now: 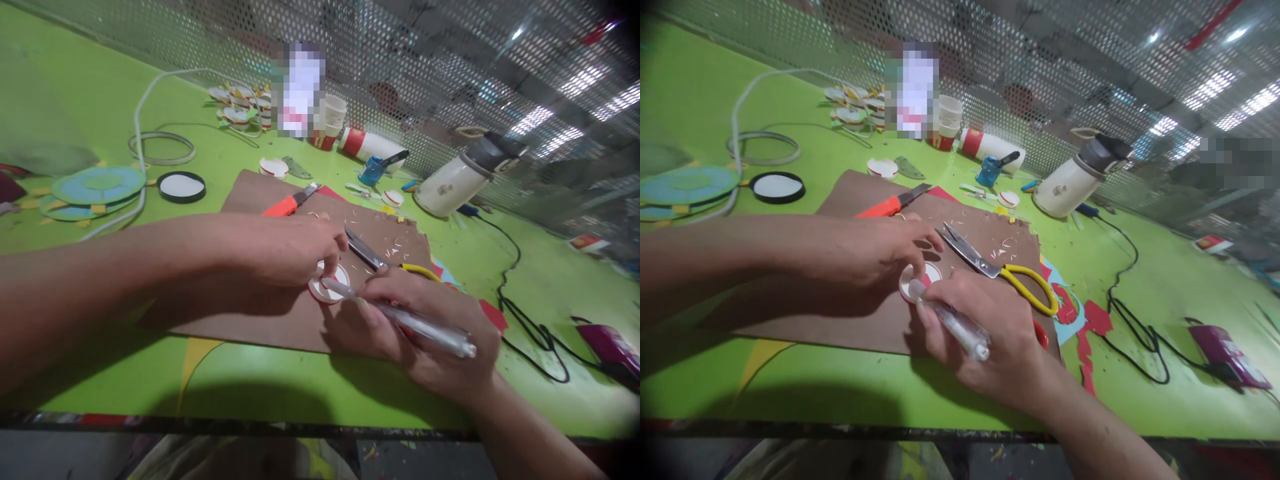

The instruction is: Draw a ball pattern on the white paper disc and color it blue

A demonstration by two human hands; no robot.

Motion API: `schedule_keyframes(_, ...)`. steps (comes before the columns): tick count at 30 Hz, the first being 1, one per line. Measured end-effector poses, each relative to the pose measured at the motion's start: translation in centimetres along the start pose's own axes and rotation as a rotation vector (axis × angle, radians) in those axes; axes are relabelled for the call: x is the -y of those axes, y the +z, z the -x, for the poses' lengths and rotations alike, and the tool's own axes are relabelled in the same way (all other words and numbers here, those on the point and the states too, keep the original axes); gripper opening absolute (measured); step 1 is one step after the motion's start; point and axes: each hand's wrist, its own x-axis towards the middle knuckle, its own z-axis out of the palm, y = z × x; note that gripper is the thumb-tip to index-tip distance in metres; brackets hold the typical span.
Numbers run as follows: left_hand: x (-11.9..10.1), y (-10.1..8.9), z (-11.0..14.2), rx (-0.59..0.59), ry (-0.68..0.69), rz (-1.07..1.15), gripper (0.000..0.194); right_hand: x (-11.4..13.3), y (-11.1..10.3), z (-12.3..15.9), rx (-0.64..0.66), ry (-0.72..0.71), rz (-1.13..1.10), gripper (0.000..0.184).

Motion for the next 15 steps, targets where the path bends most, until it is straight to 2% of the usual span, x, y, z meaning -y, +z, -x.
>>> schedule_keyframes(3, -0.3, -0.7, -0.5, 0.106, -0.016, 0.036, 0.031, 0.0, 0.0, 0.2, 0.013, -0.030, 0.017, 0.012)
schedule_keyframes(7, -0.9, -1.2, -0.6, 0.119, -0.043, 0.034, 0.038, -0.1, -0.1, 0.2, 0.035, -0.055, 0.016, 0.012)
schedule_keyframes(11, -0.9, -0.7, -0.5, 0.084, -0.086, 0.030, 0.038, -0.1, -0.3, -0.1, 0.071, -0.082, 0.023, 0.012)
schedule_keyframes(15, -0.3, 0.1, -0.4, 0.039, -0.051, 0.043, 0.034, -0.1, -0.3, -0.1, 0.087, -0.074, 0.042, 0.012)
